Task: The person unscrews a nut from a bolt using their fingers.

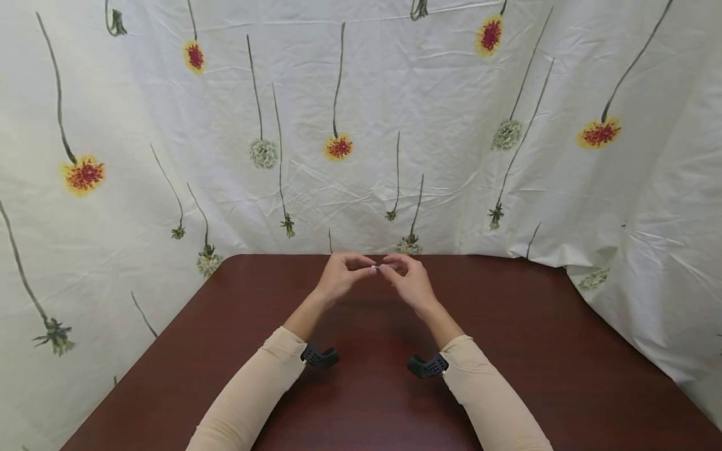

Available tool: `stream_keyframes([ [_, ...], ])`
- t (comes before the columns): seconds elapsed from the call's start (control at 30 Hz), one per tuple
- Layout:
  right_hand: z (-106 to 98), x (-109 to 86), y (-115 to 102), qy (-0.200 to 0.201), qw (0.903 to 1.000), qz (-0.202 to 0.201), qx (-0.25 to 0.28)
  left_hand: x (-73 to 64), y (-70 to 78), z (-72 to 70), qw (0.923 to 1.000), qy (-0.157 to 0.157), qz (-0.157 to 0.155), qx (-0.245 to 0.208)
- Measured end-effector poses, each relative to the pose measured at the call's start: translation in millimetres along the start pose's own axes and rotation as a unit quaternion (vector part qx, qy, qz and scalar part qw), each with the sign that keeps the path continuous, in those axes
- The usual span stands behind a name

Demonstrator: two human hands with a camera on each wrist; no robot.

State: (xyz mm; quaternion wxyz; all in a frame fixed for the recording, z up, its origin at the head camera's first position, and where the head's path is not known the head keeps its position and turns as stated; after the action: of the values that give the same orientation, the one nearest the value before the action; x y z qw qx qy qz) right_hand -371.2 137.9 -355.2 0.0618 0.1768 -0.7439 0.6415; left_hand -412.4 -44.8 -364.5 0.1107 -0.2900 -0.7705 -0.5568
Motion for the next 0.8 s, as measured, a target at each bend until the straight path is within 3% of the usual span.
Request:
stream_keyframes([
  [0.17, -2, 8.9, 20, 0.001, 1.0000, -0.007, 0.000, -1.1, -1.4, 0.7, 1.0000, -0.002, 0.001, -0.002],
  [0.53, -4, 7.2, 24, 0.018, 0.9996, -0.017, -0.012, 0.0, -1.9, 1.4, 1.0000, -0.003, 0.003, -0.005],
  [0.8, -3, 7.1, 25, 0.008, 0.9997, -0.014, -0.017, -1.7, -3.6, -0.1, 1.0000, 0.000, -0.008, 0.003],
])
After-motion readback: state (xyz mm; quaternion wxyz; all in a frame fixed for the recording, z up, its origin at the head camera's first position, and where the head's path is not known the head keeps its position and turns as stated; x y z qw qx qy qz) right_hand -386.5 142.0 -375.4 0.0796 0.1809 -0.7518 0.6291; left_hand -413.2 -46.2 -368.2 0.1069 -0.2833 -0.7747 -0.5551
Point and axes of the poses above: each hand's wrist, its own x-axis towards the middle knuckle, its own z-axis out of the palm, y = z × x, the point moved 3 cm from there along x, towards the middle knuckle, and after that the axes turned 5 degrees about x, right-handed, at the moved point
